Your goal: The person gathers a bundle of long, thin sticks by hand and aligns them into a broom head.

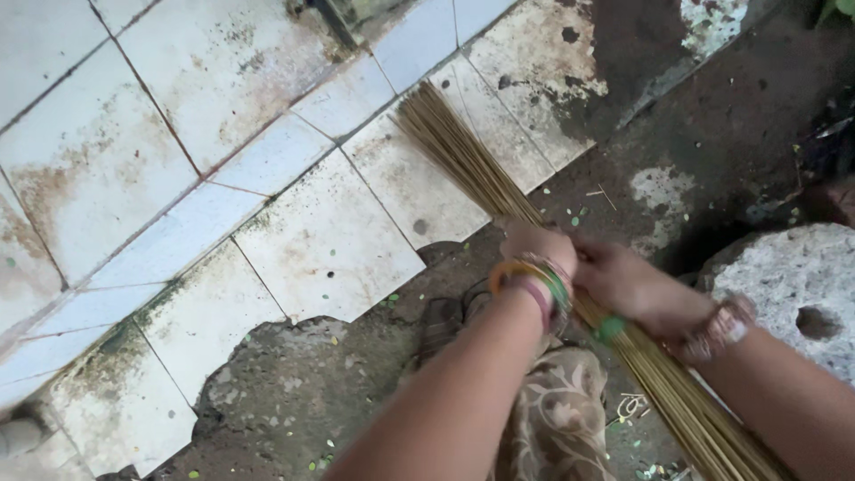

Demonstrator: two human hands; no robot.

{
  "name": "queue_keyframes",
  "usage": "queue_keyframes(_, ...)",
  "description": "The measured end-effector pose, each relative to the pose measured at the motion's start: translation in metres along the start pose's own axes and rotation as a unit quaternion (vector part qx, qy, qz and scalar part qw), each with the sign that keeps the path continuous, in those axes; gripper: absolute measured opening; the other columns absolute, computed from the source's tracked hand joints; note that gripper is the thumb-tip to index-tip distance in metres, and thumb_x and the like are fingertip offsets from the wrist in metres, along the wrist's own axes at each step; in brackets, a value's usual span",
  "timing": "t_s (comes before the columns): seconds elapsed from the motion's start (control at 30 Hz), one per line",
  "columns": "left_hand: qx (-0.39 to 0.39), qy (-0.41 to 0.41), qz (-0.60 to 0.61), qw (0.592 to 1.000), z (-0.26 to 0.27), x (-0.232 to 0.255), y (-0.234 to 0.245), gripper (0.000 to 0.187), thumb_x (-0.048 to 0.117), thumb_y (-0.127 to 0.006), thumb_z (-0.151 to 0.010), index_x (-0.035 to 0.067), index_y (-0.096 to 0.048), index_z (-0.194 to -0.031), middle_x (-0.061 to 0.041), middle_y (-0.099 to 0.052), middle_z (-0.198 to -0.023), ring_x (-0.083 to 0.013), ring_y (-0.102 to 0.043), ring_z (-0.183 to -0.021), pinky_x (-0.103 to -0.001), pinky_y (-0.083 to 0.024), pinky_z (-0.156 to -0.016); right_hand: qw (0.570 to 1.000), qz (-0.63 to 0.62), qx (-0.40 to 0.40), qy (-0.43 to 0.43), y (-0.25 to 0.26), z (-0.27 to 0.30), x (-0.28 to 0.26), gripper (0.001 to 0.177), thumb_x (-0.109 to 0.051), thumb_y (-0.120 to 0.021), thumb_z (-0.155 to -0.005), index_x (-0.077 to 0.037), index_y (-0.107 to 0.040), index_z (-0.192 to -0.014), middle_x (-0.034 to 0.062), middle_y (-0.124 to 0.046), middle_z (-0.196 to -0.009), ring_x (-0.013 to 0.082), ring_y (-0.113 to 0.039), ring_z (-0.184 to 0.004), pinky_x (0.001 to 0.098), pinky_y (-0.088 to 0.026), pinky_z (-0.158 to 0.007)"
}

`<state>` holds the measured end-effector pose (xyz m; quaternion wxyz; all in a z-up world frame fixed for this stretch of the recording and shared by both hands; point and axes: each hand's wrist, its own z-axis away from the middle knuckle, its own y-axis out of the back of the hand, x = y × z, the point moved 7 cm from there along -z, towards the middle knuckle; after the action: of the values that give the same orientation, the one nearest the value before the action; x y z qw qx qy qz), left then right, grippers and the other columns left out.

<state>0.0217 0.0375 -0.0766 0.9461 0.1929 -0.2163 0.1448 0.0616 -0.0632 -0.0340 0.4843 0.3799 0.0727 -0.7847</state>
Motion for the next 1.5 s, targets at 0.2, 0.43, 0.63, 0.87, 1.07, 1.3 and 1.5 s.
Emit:
queue_keyframes(0.2, -0.107, -0.070, -0.076, 0.989, -0.036, 0.041, -0.044, 0.075, 0.022, -0.067, -0.093, 0.002, -0.025, -0.151, -0.027, -0.062, -0.126, -0.0373, -0.066, -0.115, -0.044, -0.054, -0.098, 0.964, -0.176, 0.138, -0.141, 0.009, 0.009, 0.006, 0.045, -0.024, -0.057, -0.101, -0.012, -0.058, -0.145, 0.0131, -0.071, -0.093, 0.0203, -0.064, -0.066, 0.0352, -0.052, -0.054)
queue_keyframes(0.43, -0.063, -0.046, -0.043, 0.996, 0.004, 0.030, -0.016, 0.071, 0.022, -0.067, -0.092, 0.002, -0.030, -0.149, -0.026, -0.064, -0.124, -0.0368, -0.067, -0.113, -0.044, -0.054, -0.097, 0.976, -0.138, 0.104, -0.135, -0.002, 0.019, -0.001, 0.050, -0.020, -0.056, -0.100, -0.018, -0.047, -0.150, 0.0073, -0.074, -0.102, 0.0179, -0.068, -0.080, 0.0334, -0.057, -0.064)
queue_keyframes(0.63, -0.088, -0.062, -0.131, 0.985, -0.031, 0.017, -0.029, 0.068, 0.022, -0.068, -0.091, 0.002, -0.036, -0.148, -0.025, -0.066, -0.122, -0.0364, -0.068, -0.112, -0.044, -0.054, -0.095, 0.970, -0.135, 0.123, -0.158, -0.007, 0.010, 0.014, 0.051, -0.022, -0.059, -0.100, -0.016, -0.052, -0.150, 0.0130, -0.073, -0.102, 0.0211, -0.069, -0.080, 0.0350, -0.055, -0.066)
queue_keyframes(0.87, -0.136, -0.145, -0.120, 0.973, -0.002, 0.051, -0.043, 0.072, 0.019, -0.061, -0.094, 0.007, -0.026, -0.156, -0.025, -0.069, -0.120, -0.0379, -0.071, -0.109, -0.046, -0.057, -0.092, 0.939, -0.203, 0.271, -0.061, 0.002, 0.036, 0.006, 0.056, -0.017, -0.056, -0.097, -0.015, -0.046, -0.153, 0.0057, -0.072, -0.113, 0.0110, -0.069, -0.087, 0.0288, -0.056, -0.072)
queue_keyframes(1.07, -0.035, -0.094, -0.123, 0.987, -0.012, 0.029, -0.005, 0.044, 0.025, -0.063, -0.096, 0.003, -0.058, -0.134, -0.023, -0.072, -0.115, -0.0327, -0.071, -0.103, -0.043, -0.057, -0.091, 0.990, -0.072, 0.064, -0.102, 0.004, -0.009, 0.005, 0.054, -0.021, -0.062, -0.099, -0.013, -0.050, -0.151, 0.0084, -0.075, -0.115, 0.0128, -0.070, -0.088, 0.0297, -0.055, -0.078)
queue_keyframes(1.3, -0.219, -0.173, -0.240, 0.930, -0.027, 0.068, -0.058, 0.046, 0.024, -0.067, -0.090, 0.007, -0.060, -0.132, -0.014, -0.076, -0.112, -0.0190, -0.074, -0.093, -0.037, -0.058, -0.081, 0.899, -0.307, 0.296, -0.101, 0.003, 0.013, 0.003, 0.045, -0.013, -0.055, -0.098, -0.012, -0.052, -0.143, 0.0088, -0.071, -0.107, 0.0177, -0.069, -0.081, 0.0332, -0.057, -0.063)
queue_keyframes(1.5, -0.124, -0.155, -0.045, 0.979, -0.023, 0.085, 0.001, 0.060, 0.013, -0.070, -0.082, 0.005, -0.048, -0.137, -0.016, -0.075, -0.105, -0.0255, -0.077, -0.091, -0.037, -0.062, -0.081, 0.945, -0.236, 0.217, -0.055, 0.002, -0.026, -0.011, 0.038, -0.009, -0.053, -0.099, -0.009, -0.058, -0.136, 0.0073, -0.073, -0.104, 0.0172, -0.070, -0.077, 0.0326, -0.057, -0.062)
